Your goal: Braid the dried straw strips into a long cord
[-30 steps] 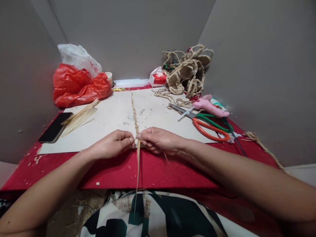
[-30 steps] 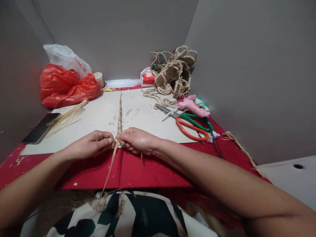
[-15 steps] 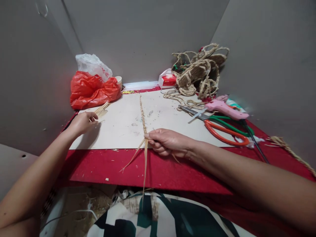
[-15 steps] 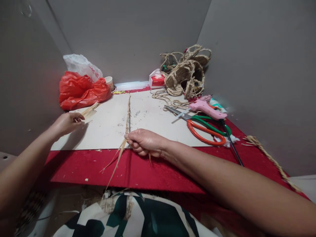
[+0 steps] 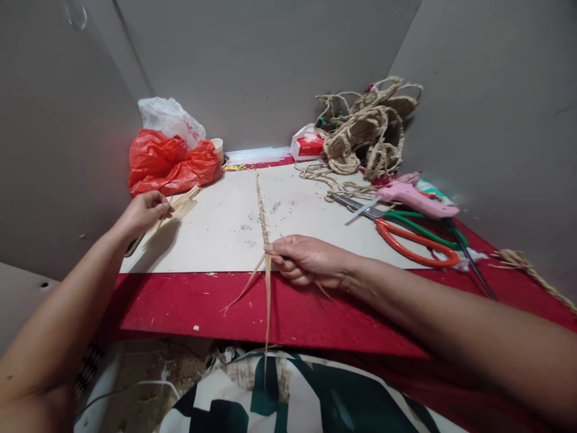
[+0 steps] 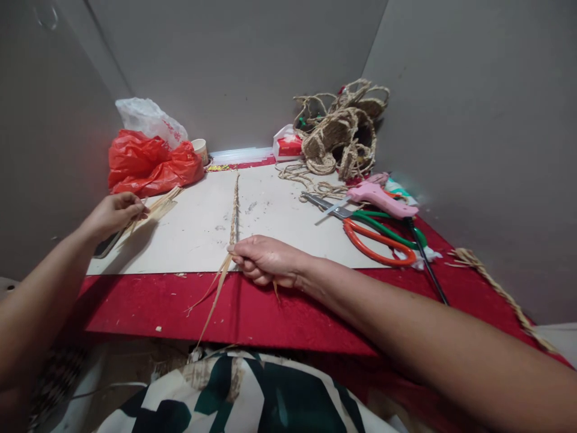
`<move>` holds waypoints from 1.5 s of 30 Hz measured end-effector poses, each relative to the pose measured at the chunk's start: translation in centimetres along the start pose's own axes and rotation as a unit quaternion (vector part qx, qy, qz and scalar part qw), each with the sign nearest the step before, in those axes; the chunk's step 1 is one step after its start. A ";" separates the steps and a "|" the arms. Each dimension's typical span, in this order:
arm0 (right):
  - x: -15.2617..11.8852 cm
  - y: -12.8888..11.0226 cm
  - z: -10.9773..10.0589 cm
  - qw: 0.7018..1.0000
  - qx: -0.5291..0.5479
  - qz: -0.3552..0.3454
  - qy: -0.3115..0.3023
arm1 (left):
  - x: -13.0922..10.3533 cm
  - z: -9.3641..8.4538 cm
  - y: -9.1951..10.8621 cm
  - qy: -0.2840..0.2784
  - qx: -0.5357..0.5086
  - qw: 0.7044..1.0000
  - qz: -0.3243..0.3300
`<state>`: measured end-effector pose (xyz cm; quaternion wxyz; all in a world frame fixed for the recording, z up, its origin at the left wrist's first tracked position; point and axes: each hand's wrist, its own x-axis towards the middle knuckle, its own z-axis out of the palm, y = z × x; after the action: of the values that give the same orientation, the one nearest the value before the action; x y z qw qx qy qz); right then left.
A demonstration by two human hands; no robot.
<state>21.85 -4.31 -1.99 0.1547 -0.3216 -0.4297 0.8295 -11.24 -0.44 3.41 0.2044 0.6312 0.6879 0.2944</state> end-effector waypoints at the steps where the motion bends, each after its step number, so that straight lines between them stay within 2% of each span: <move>1: 0.0 0.0 0.0 1.000 0.001 0.000 -0.002 | 0.0 -0.5 0.2 0.014 -0.049 0.999 -0.011; 3: 0.0 0.1 -0.1 1.000 0.002 0.000 -0.007 | 0.2 -1.3 0.5 0.047 -0.100 0.994 -0.020; 6: 0.1 0.1 -0.1 1.000 0.002 -0.002 -0.007 | 0.5 -2.0 0.6 0.069 -0.075 0.994 -0.027; 8: 0.1 0.1 -0.1 1.000 0.006 -0.003 -0.006 | 0.7 -2.0 0.6 0.048 0.020 0.998 -0.031; 10: 0.2 0.1 -0.1 1.000 0.009 -0.002 -0.011 | 0.9 -1.7 0.5 0.043 0.138 0.989 -0.031; 13: 0.2 0.2 -0.2 1.000 0.008 0.001 -0.021 | 1.3 -0.2 0.5 0.094 0.267 0.959 0.003; 15: 0.3 0.2 -0.3 1.000 0.008 0.000 -0.025 | 1.7 1.3 0.7 0.106 0.325 0.939 0.033; 17: 0.3 0.3 -0.3 1.000 0.008 -0.002 -0.026 | 2.2 2.7 0.9 0.072 0.368 0.926 0.051; 21: 0.3 0.2 -0.3 1.000 0.009 -0.002 -0.028 | 3.6 4.7 1.2 0.003 0.408 0.912 0.042; 24: 0.2 0.1 -0.2 1.000 0.007 -0.001 -0.022 | 4.3 5.1 1.1 -0.012 0.418 0.908 0.039; 29: 0.1 0.0 -0.1 1.000 -0.002 0.001 -0.014 | 4.4 4.8 0.9 -0.003 0.415 0.909 0.046; 30: 0.1 0.0 -0.1 1.000 -0.002 0.001 -0.011 | 4.2 4.6 1.0 -0.001 0.405 0.913 0.049; 32: 0.0 -0.1 0.0 1.000 -0.001 0.001 -0.006 | 3.6 4.4 1.4 -0.007 0.322 0.945 0.057; 34: 0.0 -0.1 0.0 1.000 -0.002 0.004 -0.007 | 2.5 4.3 2.2 -0.041 0.148 0.986 0.063; 35: 0.0 -0.2 0.1 1.000 -0.003 0.006 -0.009 | 1.8 4.4 2.7 -0.070 0.047 0.995 0.061; 37: 0.0 -0.2 0.1 1.000 -0.004 0.008 -0.010 | 0.0 4.9 4.1 -0.133 -0.100 0.985 0.041; 39: 0.0 -0.2 0.1 1.000 -0.004 0.004 -0.011 | -1.9 5.7 5.6 -0.182 -0.181 0.966 0.010; 42: 0.1 -0.1 0.0 1.000 -0.008 -0.001 -0.013 | -4.2 7.3 7.4 -0.234 -0.214 0.948 -0.038; 45: 0.1 -0.1 0.0 1.000 -0.016 0.002 -0.013 | -5.5 8.7 8.2 -0.290 -0.262 0.920 -0.035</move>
<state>21.78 -4.16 -1.97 0.1421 -0.3143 -0.4439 0.8270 1.24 -4.33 1.89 0.5637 0.5880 0.5181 0.2608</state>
